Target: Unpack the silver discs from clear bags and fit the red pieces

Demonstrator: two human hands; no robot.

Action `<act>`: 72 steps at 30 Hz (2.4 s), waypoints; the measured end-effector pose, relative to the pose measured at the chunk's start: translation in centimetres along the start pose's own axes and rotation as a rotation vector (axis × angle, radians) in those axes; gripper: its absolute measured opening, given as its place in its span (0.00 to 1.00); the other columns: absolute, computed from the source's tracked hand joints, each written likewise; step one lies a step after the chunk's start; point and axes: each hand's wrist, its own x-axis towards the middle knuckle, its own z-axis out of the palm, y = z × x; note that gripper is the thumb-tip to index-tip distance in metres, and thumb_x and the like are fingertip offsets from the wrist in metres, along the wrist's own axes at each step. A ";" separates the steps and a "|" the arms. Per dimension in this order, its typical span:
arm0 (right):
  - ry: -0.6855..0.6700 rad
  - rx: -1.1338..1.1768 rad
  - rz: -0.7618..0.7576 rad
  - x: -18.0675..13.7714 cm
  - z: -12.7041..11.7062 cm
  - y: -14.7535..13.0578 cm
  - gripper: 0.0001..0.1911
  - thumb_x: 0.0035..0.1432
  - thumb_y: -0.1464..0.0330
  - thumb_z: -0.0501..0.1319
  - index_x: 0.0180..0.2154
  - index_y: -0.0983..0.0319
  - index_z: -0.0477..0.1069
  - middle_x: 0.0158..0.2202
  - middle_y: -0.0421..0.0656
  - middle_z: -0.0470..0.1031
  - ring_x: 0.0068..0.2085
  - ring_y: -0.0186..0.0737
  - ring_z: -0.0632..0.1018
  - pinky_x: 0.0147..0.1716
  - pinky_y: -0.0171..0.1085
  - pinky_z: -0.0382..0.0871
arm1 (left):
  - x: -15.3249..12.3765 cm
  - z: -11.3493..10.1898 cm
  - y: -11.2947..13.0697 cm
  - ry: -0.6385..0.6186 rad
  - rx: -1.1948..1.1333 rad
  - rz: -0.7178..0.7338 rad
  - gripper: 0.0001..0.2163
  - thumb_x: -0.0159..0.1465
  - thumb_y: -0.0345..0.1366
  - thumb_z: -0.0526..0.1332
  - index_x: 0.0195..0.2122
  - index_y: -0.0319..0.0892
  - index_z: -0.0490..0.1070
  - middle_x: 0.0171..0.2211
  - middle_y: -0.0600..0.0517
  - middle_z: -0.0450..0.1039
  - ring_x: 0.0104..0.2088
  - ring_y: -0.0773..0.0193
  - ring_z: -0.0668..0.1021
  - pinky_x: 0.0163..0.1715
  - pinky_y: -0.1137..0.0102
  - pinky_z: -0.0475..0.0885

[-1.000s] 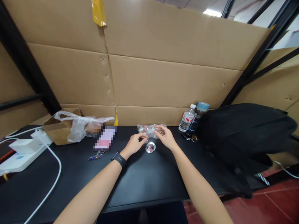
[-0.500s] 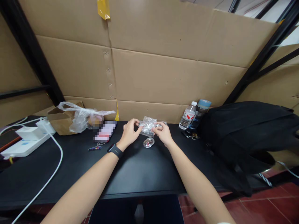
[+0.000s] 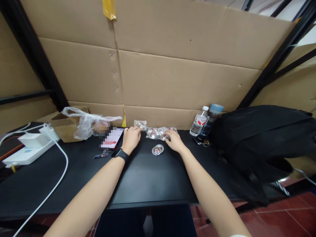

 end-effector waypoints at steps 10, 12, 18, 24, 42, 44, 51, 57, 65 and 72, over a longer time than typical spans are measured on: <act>-0.094 -0.314 0.047 0.5 0.1 -0.2 0.15 0.63 0.68 0.61 0.51 0.59 0.73 0.47 0.51 0.80 0.51 0.53 0.76 0.53 0.51 0.57 | -0.3 0.6 -0.1 -0.106 0.011 -0.036 0.19 0.63 0.32 0.56 0.56 0.46 0.69 0.57 0.41 0.71 0.56 0.46 0.71 0.53 0.52 0.62; -0.067 -0.335 0.038 0.7 -0.2 -0.5 0.12 0.66 0.68 0.56 0.48 0.59 0.75 0.44 0.52 0.81 0.47 0.51 0.78 0.51 0.49 0.59 | -0.3 0.2 0.9 -0.081 -0.027 -0.007 0.17 0.64 0.32 0.56 0.54 0.46 0.70 0.57 0.42 0.71 0.57 0.47 0.70 0.54 0.53 0.62; 0.132 -0.141 0.110 0.6 -1.6 -0.4 0.14 0.68 0.66 0.53 0.41 0.59 0.78 0.38 0.48 0.82 0.38 0.46 0.79 0.41 0.39 0.66 | -0.5 -0.3 3.6 -0.085 -0.296 0.021 0.12 0.68 0.37 0.55 0.49 0.48 0.73 0.51 0.47 0.75 0.54 0.52 0.74 0.55 0.56 0.64; 0.152 0.282 -0.003 0.2 -2.4 -2.0 0.15 0.65 0.61 0.56 0.37 0.61 0.78 0.36 0.45 0.81 0.35 0.42 0.79 0.38 0.37 0.71 | -1.1 -0.2 5.7 -0.205 -0.685 -0.008 0.18 0.67 0.48 0.60 0.53 0.47 0.72 0.48 0.49 0.79 0.48 0.57 0.80 0.49 0.66 0.72; 0.102 0.488 0.008 -0.4 -2.9 -4.1 0.21 0.57 0.58 0.65 0.50 0.59 0.73 0.40 0.44 0.79 0.34 0.39 0.79 0.34 0.36 0.72 | -0.7 0.8 5.1 -0.109 -0.739 -0.094 0.13 0.66 0.45 0.60 0.41 0.45 0.81 0.42 0.51 0.83 0.44 0.56 0.81 0.50 0.65 0.73; 0.015 0.545 0.016 -0.5 -2.7 -4.0 0.28 0.53 0.58 0.68 0.55 0.57 0.68 0.42 0.44 0.78 0.34 0.38 0.79 0.33 0.36 0.72 | -0.6 0.9 5.1 -0.086 -0.799 -0.115 0.13 0.66 0.45 0.60 0.40 0.44 0.80 0.43 0.50 0.82 0.45 0.55 0.81 0.51 0.64 0.73; 0.113 0.801 0.125 0.1 -1.5 -3.3 0.26 0.51 0.62 0.70 0.50 0.59 0.68 0.31 0.39 0.76 0.29 0.37 0.79 0.33 0.37 0.75 | -0.7 -0.7 5.4 0.066 -0.712 -0.068 0.17 0.64 0.41 0.61 0.54 0.43 0.68 0.48 0.46 0.77 0.48 0.58 0.78 0.52 0.64 0.70; 0.129 0.938 0.244 0.0 -1.3 -4.1 0.35 0.47 0.59 0.74 0.54 0.60 0.66 0.29 0.39 0.77 0.25 0.35 0.78 0.25 0.34 0.71 | -1.4 -1.9 6.8 -0.094 -0.262 0.365 0.22 0.60 0.39 0.67 0.56 0.47 0.68 0.57 0.45 0.71 0.57 0.51 0.71 0.53 0.60 0.62; 0.166 0.633 0.165 0.2 -0.7 -2.8 0.24 0.59 0.57 0.65 0.54 0.58 0.67 0.42 0.45 0.79 0.33 0.40 0.81 0.31 0.38 0.73 | -0.3 -1.4 3.4 0.103 -0.073 0.216 0.11 0.71 0.33 0.53 0.46 0.47 0.76 0.48 0.48 0.79 0.48 0.55 0.76 0.47 0.58 0.60; -0.092 0.019 -0.233 1.1 1.8 -1.3 0.19 0.70 0.67 0.50 0.56 0.58 0.72 0.60 0.48 0.73 0.61 0.48 0.71 0.60 0.50 0.62 | 0.3 0.2 -2.1 -0.118 0.060 -0.121 0.16 0.71 0.38 0.50 0.52 0.48 0.76 0.51 0.46 0.79 0.51 0.48 0.75 0.49 0.55 0.62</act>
